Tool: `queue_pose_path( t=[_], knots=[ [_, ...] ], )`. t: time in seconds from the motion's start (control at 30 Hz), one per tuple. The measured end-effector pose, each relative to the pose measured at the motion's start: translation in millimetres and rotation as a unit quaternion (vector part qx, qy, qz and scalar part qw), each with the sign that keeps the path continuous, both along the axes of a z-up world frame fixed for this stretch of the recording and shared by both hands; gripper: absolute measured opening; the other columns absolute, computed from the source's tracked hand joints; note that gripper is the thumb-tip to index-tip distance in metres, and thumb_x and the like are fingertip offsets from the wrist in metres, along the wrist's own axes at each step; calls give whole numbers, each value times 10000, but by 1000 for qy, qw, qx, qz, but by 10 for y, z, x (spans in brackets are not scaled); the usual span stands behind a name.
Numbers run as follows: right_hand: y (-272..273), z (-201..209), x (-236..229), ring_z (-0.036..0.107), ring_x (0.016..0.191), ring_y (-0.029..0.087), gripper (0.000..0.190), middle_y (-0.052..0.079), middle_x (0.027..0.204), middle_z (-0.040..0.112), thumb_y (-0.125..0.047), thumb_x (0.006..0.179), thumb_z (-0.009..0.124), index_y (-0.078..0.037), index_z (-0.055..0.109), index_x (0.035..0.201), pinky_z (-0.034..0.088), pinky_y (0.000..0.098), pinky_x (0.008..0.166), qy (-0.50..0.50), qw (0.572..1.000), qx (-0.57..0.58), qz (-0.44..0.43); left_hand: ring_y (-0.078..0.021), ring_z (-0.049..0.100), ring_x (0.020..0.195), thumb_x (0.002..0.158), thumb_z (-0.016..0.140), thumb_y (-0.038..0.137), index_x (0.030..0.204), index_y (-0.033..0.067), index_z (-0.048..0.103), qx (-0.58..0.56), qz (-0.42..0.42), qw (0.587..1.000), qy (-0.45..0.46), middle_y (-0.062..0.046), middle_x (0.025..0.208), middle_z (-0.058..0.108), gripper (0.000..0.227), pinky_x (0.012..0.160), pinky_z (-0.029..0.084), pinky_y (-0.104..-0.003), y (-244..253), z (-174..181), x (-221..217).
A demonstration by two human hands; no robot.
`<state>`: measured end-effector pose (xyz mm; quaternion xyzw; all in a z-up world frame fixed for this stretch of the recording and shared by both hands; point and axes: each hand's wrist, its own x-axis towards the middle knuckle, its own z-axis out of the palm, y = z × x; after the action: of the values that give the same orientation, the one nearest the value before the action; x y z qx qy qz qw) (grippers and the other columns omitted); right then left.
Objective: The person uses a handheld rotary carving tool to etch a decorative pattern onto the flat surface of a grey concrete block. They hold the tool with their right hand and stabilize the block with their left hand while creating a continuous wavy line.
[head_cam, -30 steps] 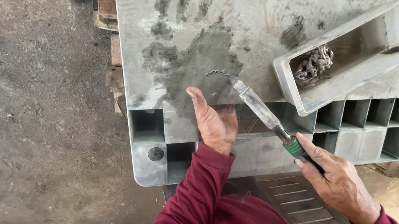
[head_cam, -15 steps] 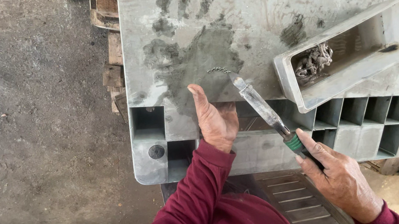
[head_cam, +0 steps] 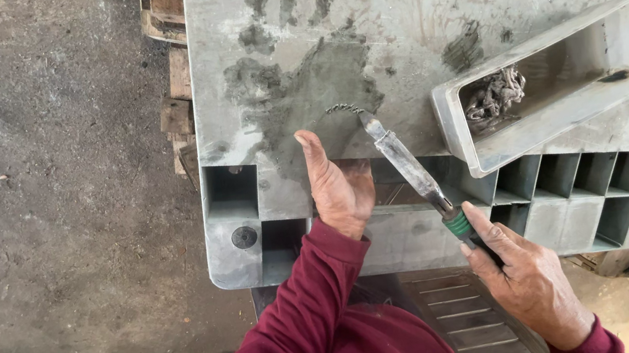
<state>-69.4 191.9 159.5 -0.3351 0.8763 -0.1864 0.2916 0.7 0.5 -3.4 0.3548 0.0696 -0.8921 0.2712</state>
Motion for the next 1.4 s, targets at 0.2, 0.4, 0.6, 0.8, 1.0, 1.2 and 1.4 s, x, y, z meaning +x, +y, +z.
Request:
queue_pose_path(
  t=[0.2,0.4,0.6,0.8,1.0,1.2,1.4],
  knots=[
    [344,-292,55,539,620,139,584,115,784,684,-94,957,681,-80,588,1534,468,324,538,-166,969,12,-181,-217,545,1231,832,688,687,1415,129,505,-12,12,1000,-2,-8,1337,580,828,1098,413,-411,-19,59,-23],
    [552,-389,228,602,807,85,527,100,973,738,-87,938,654,-4,572,1452,524,251,723,-153,968,-76,-184,-230,565,1219,851,677,683,1376,113,551,-42,14,999,14,-23,1308,606,785,1101,427,-422,-23,72,-16],
    [479,-392,204,655,912,92,511,120,1085,760,-76,945,647,22,553,1437,538,251,787,-150,973,-110,-138,-247,542,1240,862,684,682,1376,105,553,-45,21,999,5,-36,1330,591,784,1118,410,-432,-25,59,-21],
    [472,-406,186,638,784,86,532,107,980,777,-92,927,658,-12,566,1445,538,253,688,-167,971,-61,-161,-249,523,1275,818,700,689,1414,111,513,-36,18,999,-15,-33,1367,565,850,1143,391,-437,-26,88,-30],
    [415,-339,134,684,856,173,570,174,1006,787,-154,966,638,-50,536,1516,546,322,753,-179,970,-5,-162,-253,476,1312,741,741,719,1460,113,466,-22,2,999,-27,-33,1407,518,980,1160,356,-445,-26,63,-29],
    [292,-260,115,743,940,201,570,184,1072,789,-193,936,636,-86,529,1486,564,340,817,-157,975,9,-154,-235,482,1299,681,749,747,1468,121,447,2,-16,999,-47,-15,1404,525,1050,1141,353,-432,-15,27,-16],
    [319,-293,125,663,747,157,582,136,923,753,-137,907,661,-80,547,1474,541,320,671,-121,984,10,-133,-227,486,1290,772,710,735,1456,104,457,-11,-3,1000,-14,-11,1393,533,965,1130,360,-423,-28,106,-7]
  ],
)
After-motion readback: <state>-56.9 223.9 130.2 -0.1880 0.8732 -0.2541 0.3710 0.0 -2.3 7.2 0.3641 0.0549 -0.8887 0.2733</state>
